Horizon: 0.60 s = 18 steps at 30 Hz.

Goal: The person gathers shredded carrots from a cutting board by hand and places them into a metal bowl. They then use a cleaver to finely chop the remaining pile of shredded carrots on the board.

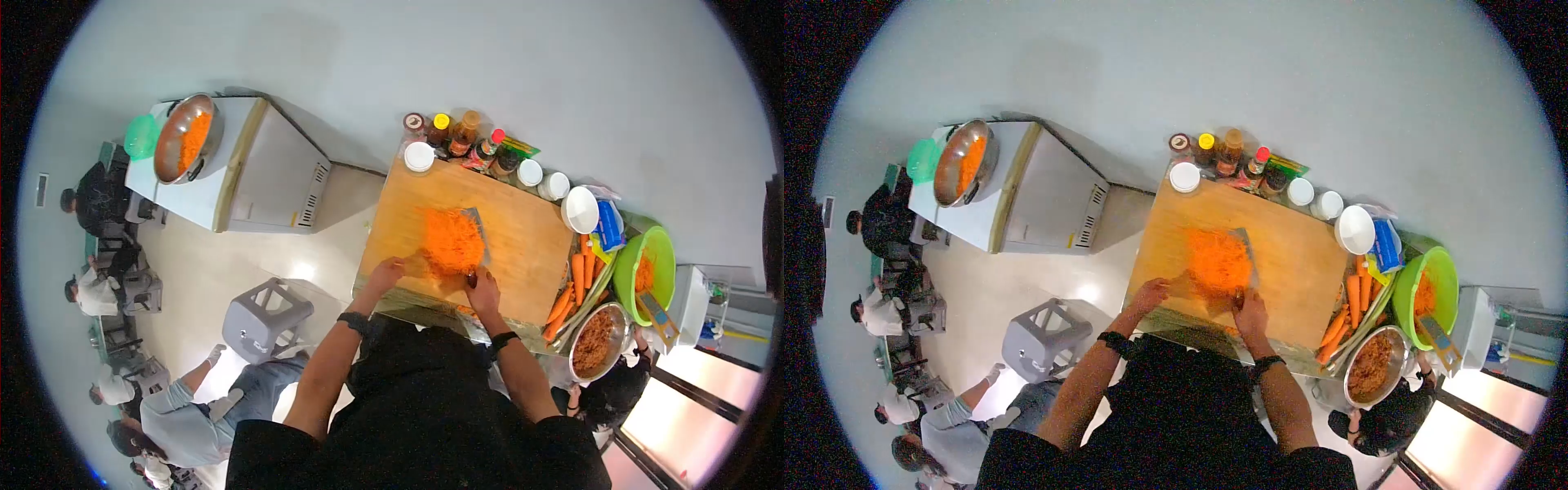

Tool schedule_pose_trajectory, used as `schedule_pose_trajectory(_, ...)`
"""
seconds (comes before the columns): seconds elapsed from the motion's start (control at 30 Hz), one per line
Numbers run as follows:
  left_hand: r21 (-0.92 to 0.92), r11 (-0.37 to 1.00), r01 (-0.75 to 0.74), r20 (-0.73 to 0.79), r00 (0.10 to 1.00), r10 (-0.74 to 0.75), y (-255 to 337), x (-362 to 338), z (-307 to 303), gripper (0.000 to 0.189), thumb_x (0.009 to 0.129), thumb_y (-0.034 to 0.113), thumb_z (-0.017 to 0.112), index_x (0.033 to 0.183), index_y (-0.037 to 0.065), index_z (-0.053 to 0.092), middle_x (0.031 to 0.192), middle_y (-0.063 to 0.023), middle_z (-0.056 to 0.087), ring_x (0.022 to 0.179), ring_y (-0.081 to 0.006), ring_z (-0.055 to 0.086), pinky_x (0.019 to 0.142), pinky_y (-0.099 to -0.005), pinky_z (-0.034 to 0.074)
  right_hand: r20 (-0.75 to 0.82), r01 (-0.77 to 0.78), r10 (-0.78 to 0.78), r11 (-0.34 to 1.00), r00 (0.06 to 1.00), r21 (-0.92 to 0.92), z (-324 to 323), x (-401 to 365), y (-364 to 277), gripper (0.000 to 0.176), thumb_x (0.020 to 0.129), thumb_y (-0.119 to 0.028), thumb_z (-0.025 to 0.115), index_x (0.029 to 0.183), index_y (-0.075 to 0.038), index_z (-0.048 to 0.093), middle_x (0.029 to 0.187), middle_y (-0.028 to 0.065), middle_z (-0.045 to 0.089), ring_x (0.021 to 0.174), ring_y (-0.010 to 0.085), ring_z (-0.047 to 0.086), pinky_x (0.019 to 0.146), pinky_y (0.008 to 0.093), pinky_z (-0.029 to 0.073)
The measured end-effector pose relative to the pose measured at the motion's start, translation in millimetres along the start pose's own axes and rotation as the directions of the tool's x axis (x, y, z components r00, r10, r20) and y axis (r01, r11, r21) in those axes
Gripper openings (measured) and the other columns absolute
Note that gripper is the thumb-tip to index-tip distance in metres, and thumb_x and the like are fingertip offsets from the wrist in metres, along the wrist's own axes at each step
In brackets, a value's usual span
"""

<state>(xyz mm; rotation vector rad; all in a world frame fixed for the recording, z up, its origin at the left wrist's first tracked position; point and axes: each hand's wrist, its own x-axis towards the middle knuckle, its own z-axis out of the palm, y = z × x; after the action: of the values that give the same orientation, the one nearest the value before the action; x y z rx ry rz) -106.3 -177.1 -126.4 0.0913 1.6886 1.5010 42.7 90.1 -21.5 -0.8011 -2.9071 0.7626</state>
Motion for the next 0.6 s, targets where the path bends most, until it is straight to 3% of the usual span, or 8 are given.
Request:
schedule_pose_trajectory(0.13, 0.015, 0.999, 0.052, -0.037, 0.998, -0.051, -7.1, -5.1, 10.5, 0.028, 0.088, 0.021, 0.062, 0.113, 0.008, 0.065, 0.089, -0.0134, 0.070, 0.080, -0.0208, 0.067, 0.071, -0.0351, 0.052, 0.126, -0.106, 0.110, 0.994, 0.986, -0.042, -16.3, 12.4, 22.3, 0.029, 0.077, -0.022, 0.068, 0.097, -0.005, 0.056, 0.090, 0.0196, 0.059, 0.089, 0.0394, 0.060, 0.074, 0.0491, 0.051)
schedule_pose_trajectory(0.23, 0.331, 0.944, -0.007, -0.066, 0.997, 0.030, -35.5, 3.9, 28.4, 0.032, 0.087, 0.023, 0.063, 0.113, 0.005, 0.066, 0.090, -0.0156, 0.070, 0.079, -0.0246, 0.068, 0.071, -0.0374, 0.053, -0.019, -0.123, 0.122, 0.989, 0.992, -0.081, -27.2, 20.5, 44.0, 0.027, 0.077, -0.021, 0.065, 0.096, -0.004, 0.057, 0.086, 0.0208, 0.061, 0.085, 0.0404, 0.061, 0.072, 0.0510, 0.051)
schedule_pose_trajectory(0.33, 0.354, 0.934, 0.049, -0.038, 0.999, -0.038, -35.9, 11.1, 69.3, 0.033, 0.085, 0.026, 0.063, 0.111, 0.004, 0.066, 0.093, -0.0186, 0.070, 0.082, -0.0295, 0.068, 0.074, -0.0402, 0.053, 0.214, -0.211, 0.234, 0.969, 0.948, -0.127, -49.8, 25.2, 63.4, 0.025, 0.078, -0.018, 0.063, 0.096, -0.003, 0.056, 0.082, 0.0219, 0.064, 0.080, 0.0418, 0.063, 0.069, 0.0518, 0.051)
schedule_pose_trajectory(0.4, 0.931, 0.280, -0.233, 0.241, 0.971, 0.009, -11.2, 21.3, 99.1, 0.032, 0.085, 0.026, 0.062, 0.105, 0.002, 0.066, 0.094, -0.0207, 0.069, 0.084, -0.0339, 0.067, 0.077, -0.0444, 0.052, 0.223, -0.091, 0.132, 0.979, 0.966, -0.184, -57.7, 26.4, 73.2, 0.022, 0.080, -0.017, 0.061, 0.096, -0.003, 0.056, 0.081, 0.0217, 0.067, 0.076, 0.0419, 0.065, 0.068, 0.0521, 0.052)
schedule_pose_trajectory(0.43, 0.926, 0.291, -0.240, 0.247, 0.969, 0.013, -0.5, 19.1, 115.4, 0.032, 0.085, 0.026, 0.062, 0.105, 0.002, 0.066, 0.094, -0.0207, 0.069, 0.084, -0.0339, 0.067, 0.077, -0.0444, 0.052, 0.222, -0.092, 0.136, 0.976, 0.965, -0.197, -65.9, 27.3, 72.8, 0.022, 0.080, -0.017, 0.061, 0.096, -0.003, 0.056, 0.081, 0.0217, 0.067, 0.076, 0.0419, 0.065, 0.068, 0.0521, 0.052)
schedule_pose_trajectory(0.47, 0.769, 0.629, 0.115, -0.155, 0.988, 0.009, 9.4, 14.9, 130.6, 0.030, 0.085, 0.024, 0.060, 0.102, 0.001, 0.065, 0.093, -0.0211, 0.069, 0.084, -0.0349, 0.067, 0.076, -0.0458, 0.052, 0.181, -0.092, 0.123, 0.981, 0.976, -0.173, -78.7, 26.8, 66.2, 0.021, 0.081, -0.018, 0.060, 0.093, -0.002, 0.056, 0.080, 0.0216, 0.067, 0.075, 0.0419, 0.065, 0.066, 0.0509, 0.052)
schedule_pose_trajectory(0.5, 0.378, 0.849, 0.370, -0.501, 0.852, -0.148, 12.8, 12.5, 142.5, 0.027, 0.085, 0.022, 0.058, 0.100, 0.000, 0.064, 0.092, -0.0216, 0.068, 0.083, -0.0358, 0.067, 0.074, -0.0472, 0.052, 0.141, -0.090, 0.110, 0.985, 0.984, -0.146, -86.3, 25.5, 63.6, 0.020, 0.082, -0.018, 0.060, 0.091, -0.001, 0.056, 0.079, 0.0214, 0.067, 0.075, 0.0419, 0.064, 0.065, 0.0497, 0.052)
schedule_pose_trajectory(0.6, 0.091, 0.961, 0.261, -0.541, 0.823, -0.172, -106.8, 95.9, 151.7, 0.029, 0.085, 0.022, 0.058, 0.101, -0.002, 0.063, 0.090, -0.0213, 0.068, 0.081, -0.0364, 0.067, 0.069, -0.0487, 0.051, 0.127, 0.025, -0.046, 0.987, 0.991, 0.159, -93.9, 24.1, 82.8, 0.022, 0.082, -0.019, 0.062, 0.088, 0.001, 0.054, 0.071, 0.0174, 0.064, 0.063, 0.0341, 0.065, 0.057, 0.0425, 0.051)
